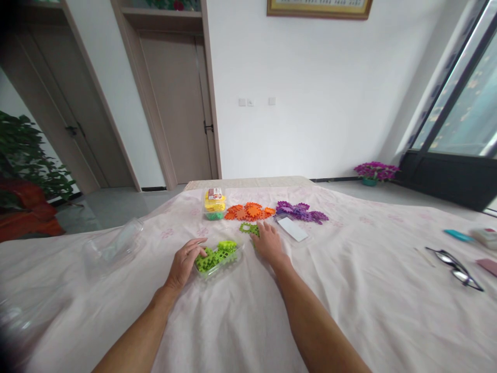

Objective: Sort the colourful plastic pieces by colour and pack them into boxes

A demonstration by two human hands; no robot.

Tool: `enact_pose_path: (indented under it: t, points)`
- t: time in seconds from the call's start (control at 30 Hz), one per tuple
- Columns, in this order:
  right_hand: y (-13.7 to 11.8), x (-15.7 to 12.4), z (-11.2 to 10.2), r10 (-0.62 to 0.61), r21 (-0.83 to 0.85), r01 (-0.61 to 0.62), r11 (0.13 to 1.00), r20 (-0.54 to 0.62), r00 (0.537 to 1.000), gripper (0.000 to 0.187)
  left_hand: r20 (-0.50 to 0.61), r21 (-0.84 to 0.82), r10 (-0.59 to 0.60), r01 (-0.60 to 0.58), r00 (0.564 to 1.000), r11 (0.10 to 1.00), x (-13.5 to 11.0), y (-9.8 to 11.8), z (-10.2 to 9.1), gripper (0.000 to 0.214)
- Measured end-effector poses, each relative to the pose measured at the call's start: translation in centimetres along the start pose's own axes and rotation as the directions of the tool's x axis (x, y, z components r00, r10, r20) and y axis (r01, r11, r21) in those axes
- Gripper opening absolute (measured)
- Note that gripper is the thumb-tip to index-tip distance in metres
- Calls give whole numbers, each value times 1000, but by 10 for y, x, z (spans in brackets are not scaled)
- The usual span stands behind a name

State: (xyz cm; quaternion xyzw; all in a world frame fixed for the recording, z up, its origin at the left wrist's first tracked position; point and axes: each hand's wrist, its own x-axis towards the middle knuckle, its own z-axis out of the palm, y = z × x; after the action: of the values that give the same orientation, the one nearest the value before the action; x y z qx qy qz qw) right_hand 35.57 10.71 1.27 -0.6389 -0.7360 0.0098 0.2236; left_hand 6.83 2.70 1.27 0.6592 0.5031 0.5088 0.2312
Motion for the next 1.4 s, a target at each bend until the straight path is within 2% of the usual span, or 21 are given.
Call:
enact_pose_path:
  t: [0.17, 0.43, 0.53, 0.6, 0.7, 0.8, 0.87, 0.97, 1.07, 1.2, 1.3, 1.4]
  points:
    - [-2, 3, 0, 4, -19, -3, 1000, 40, 999, 39, 5, -18, -19, 19, 1000, 1000, 0, 1, 0, 32]
    - [4, 2, 2, 57, -7, -58, 998, -72, 996, 37, 20, -71, -44, 45, 999, 996, -3, 5, 1, 33]
    - [3, 2, -1, 102, 122, -88, 989, -120, 988, 40, 25, -70, -36, 38, 999, 997, -3, 2, 2, 33]
    - [0, 3, -6, 87, 275, -45, 960, -144, 986, 40, 17, -61, -23, 24, 1000, 998, -2, 0, 2, 33]
    - [-14, 4, -17, -26, 491, 91, 866, -137, 990, 40, 5, -48, -2, 3, 1000, 999, -1, -3, 2, 33]
    - [-34, 0, -29, -180, 600, 221, 769, -128, 975, 39, -2, -53, -4, 4, 1000, 999, -1, -3, 2, 34]
    - [-45, -4, -36, -295, 588, 307, 749, -118, 948, 39, -10, -62, -12, 11, 1000, 998, -1, -2, 2, 33]
    - [-55, -10, -43, -460, 488, 450, 748, -106, 881, 35, -15, -61, -7, 7, 1000, 998, -1, -1, 2, 33]
    - [-61, -14, -46, -567, 417, 560, 716, -120, 815, 28, -13, -52, -2, 2, 1000, 999, 0, 0, 2, 34]
    - [-67, -18, -46, -652, 335, 635, 696, -74, 755, 24, -4, -47, -6, 6, 1000, 999, 0, 1, 1, 34]
    - [-71, -21, -46, -631, 275, 611, 742, -23, 776, 21, -7, -46, -4, 3, 1000, 999, 0, 1, 1, 33]
    - [-72, -22, -45, -598, 251, 584, 772, -22, 801, 24, -13, -53, -2, 1, 1000, 999, 0, 0, 1, 33]
